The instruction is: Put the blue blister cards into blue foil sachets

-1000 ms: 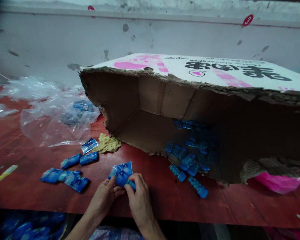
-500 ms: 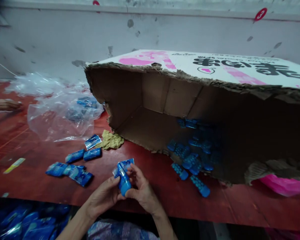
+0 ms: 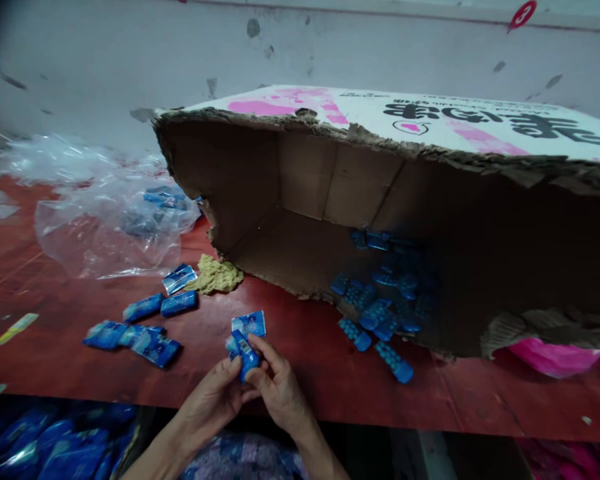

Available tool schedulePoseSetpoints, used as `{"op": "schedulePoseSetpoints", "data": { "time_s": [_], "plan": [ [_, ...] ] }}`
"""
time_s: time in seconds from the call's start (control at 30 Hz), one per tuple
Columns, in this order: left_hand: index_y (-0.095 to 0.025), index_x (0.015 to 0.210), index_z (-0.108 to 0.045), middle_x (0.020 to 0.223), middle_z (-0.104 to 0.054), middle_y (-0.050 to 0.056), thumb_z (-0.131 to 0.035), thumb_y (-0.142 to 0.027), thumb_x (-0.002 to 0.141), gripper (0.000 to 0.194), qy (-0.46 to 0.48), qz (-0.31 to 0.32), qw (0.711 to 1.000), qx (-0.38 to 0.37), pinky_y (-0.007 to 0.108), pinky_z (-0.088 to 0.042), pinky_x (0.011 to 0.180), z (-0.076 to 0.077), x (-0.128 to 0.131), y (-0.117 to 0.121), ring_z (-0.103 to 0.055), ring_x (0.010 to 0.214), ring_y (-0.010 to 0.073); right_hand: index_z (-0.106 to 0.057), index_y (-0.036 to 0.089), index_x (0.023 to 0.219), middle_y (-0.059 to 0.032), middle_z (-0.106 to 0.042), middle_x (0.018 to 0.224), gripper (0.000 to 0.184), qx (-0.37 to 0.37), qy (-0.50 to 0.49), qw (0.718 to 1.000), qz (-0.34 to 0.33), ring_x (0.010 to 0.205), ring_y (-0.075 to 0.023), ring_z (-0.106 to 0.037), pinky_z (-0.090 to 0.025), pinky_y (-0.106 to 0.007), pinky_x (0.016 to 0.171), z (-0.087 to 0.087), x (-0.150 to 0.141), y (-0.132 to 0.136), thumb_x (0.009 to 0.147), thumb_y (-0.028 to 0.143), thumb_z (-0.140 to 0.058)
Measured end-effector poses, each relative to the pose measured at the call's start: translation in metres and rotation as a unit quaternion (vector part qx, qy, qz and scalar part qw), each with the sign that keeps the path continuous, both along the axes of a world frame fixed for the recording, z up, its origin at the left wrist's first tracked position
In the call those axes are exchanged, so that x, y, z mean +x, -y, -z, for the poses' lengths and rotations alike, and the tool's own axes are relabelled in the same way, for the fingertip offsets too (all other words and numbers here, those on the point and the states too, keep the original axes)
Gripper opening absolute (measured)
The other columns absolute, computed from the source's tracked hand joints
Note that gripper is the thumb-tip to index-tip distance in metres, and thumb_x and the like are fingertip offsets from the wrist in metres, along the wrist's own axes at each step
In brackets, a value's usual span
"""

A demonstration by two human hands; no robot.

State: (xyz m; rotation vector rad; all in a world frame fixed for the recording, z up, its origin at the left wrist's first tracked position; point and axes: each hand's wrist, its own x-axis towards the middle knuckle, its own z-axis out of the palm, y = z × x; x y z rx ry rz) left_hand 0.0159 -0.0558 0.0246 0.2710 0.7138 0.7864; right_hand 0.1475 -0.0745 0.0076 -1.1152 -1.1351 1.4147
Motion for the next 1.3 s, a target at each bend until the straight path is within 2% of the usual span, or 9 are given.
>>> {"op": "schedulePoseSetpoints", "data": {
  "time_s": [0.2, 0.33, 0.43, 0.57, 0.73, 0.8, 0.9, 1.1, 1.3],
  "plan": [
    [-0.017, 0.081, -0.068, 0.075, -0.07, 0.005, -0.066, -0.035, 0.067, 0.023, -0.047, -0.029, 0.998, -0.012, 0.029, -0.049, 0.065, -0.002, 0.011, 0.006, -0.063, 0.069, 0.0176, -0.051, 0.025, 0.122, -0.0016, -0.064, 0.091, 0.05, 0.018, 0.012, 0.999, 0.049, 0.078, -0.017, -0.059, -0.051, -0.027, 0.07, 0.008, -0.007, -0.001, 0.077, 0.048, -0.055],
    [-0.016, 0.082, -0.067, 0.078, -0.069, 0.005, -0.069, -0.039, 0.062, 0.03, -0.274, -0.026, 0.958, 0.082, 0.028, -0.046, 0.063, -0.009, -0.011, -0.006, -0.061, 0.07, 0.0198, -0.05, 0.026, 0.122, -0.0041, -0.061, 0.107, 0.045, 0.031, 0.033, 0.998, 0.053, 0.091, -0.018, -0.058, -0.047, -0.029, 0.081, 0.009, -0.013, -0.003, 0.079, 0.036, -0.057],
    [-0.018, 0.074, -0.066, 0.064, -0.065, 0.002, -0.07, -0.04, 0.058, 0.027, -0.506, -0.069, 0.839, 0.189, 0.027, -0.041, 0.061, -0.02, -0.052, -0.021, -0.057, 0.066, 0.0207, -0.052, 0.026, 0.118, -0.0043, -0.062, 0.104, 0.038, 0.034, 0.088, 0.995, 0.039, 0.085, -0.0163, -0.059, -0.048, -0.028, 0.078, 0.007, -0.012, -0.004, 0.08, 0.027, -0.055],
    [-0.022, 0.089, -0.066, 0.047, -0.05, 0.001, -0.07, -0.042, 0.055, 0.04, -0.753, -0.153, 0.606, 0.208, 0.03, -0.035, 0.059, -0.032, -0.104, -0.034, -0.054, 0.062, 0.0268, -0.058, 0.026, 0.108, -0.0025, -0.064, 0.094, 0.029, 0.061, 0.174, 0.983, 0.022, 0.08, -0.016, -0.059, -0.048, -0.027, 0.075, -0.002, -0.009, -0.011, 0.081, 0.02, -0.051],
    [-0.011, 0.121, -0.048, 0.104, -0.058, 0.02, -0.044, -0.042, 0.078, 0.053, -0.876, -0.111, 0.349, 0.313, 0.04, -0.036, 0.081, -0.019, -0.12, -0.056, -0.048, 0.103, 0.034, -0.048, 0.024, 0.121, -0.008, -0.056, 0.118, 0.043, 0.172, 0.306, 0.935, -0.045, 0.109, -0.0223, -0.051, -0.041, -0.036, 0.093, -0.018, -0.039, -0.035, 0.079, 0.017, -0.055],
    [-0.01, 0.123, -0.046, 0.122, -0.049, 0.021, -0.037, -0.039, 0.082, 0.051, -0.896, -0.059, 0.29, 0.332, 0.045, -0.032, 0.089, -0.01, -0.121, -0.074, -0.037, 0.117, 0.034, -0.036, 0.021, 0.132, -0.013, -0.04, 0.135, 0.067, 0.228, 0.374, 0.894, -0.097, 0.124, -0.028, -0.036, -0.033, -0.044, 0.1, -0.021, -0.065, -0.052, 0.071, 0.021, -0.066],
    [-0.016, 0.125, -0.046, 0.132, -0.044, 0.017, -0.038, -0.038, 0.082, 0.048, -0.907, 0.012, 0.275, 0.319, 0.055, -0.027, 0.092, 0.004, -0.131, -0.098, -0.028, 0.124, 0.0359, -0.023, 0.017, 0.137, -0.0197, -0.019, 0.144, 0.095, 0.265, 0.439, 0.841, -0.173, 0.131, -0.0349, -0.016, -0.023, -0.052, 0.103, -0.015, -0.105, -0.079, 0.06, 0.033, -0.076],
    [-0.026, 0.12, -0.051, 0.129, -0.049, 0.01, -0.038, -0.033, 0.082, 0.041, -0.868, 0.127, 0.343, 0.337, 0.045, -0.039, 0.087, 0.018, -0.18, -0.108, -0.041, 0.117, 0.0283, -0.027, 0.012, 0.135, -0.0239, -0.021, 0.142, 0.085, 0.238, 0.461, 0.826, -0.22, 0.129, -0.0404, -0.019, -0.024, -0.052, 0.102, 0.012, -0.161, -0.105, 0.068, 0.046, -0.067],
    [-0.032, 0.107, -0.06, 0.119, -0.057, 0.005, -0.045, -0.031, 0.078, 0.033, -0.916, 0.099, 0.282, 0.269, 0.048, -0.036, 0.088, 0.016, -0.237, -0.086, -0.043, 0.115, 0.0292, -0.042, 0.022, 0.126, -0.0128, -0.036, 0.136, 0.058, 0.331, 0.396, 0.818, -0.254, 0.124, -0.0346, -0.032, -0.027, -0.053, 0.1, 0.004, -0.199, -0.096, 0.079, 0.055, -0.048]
  ]
}}
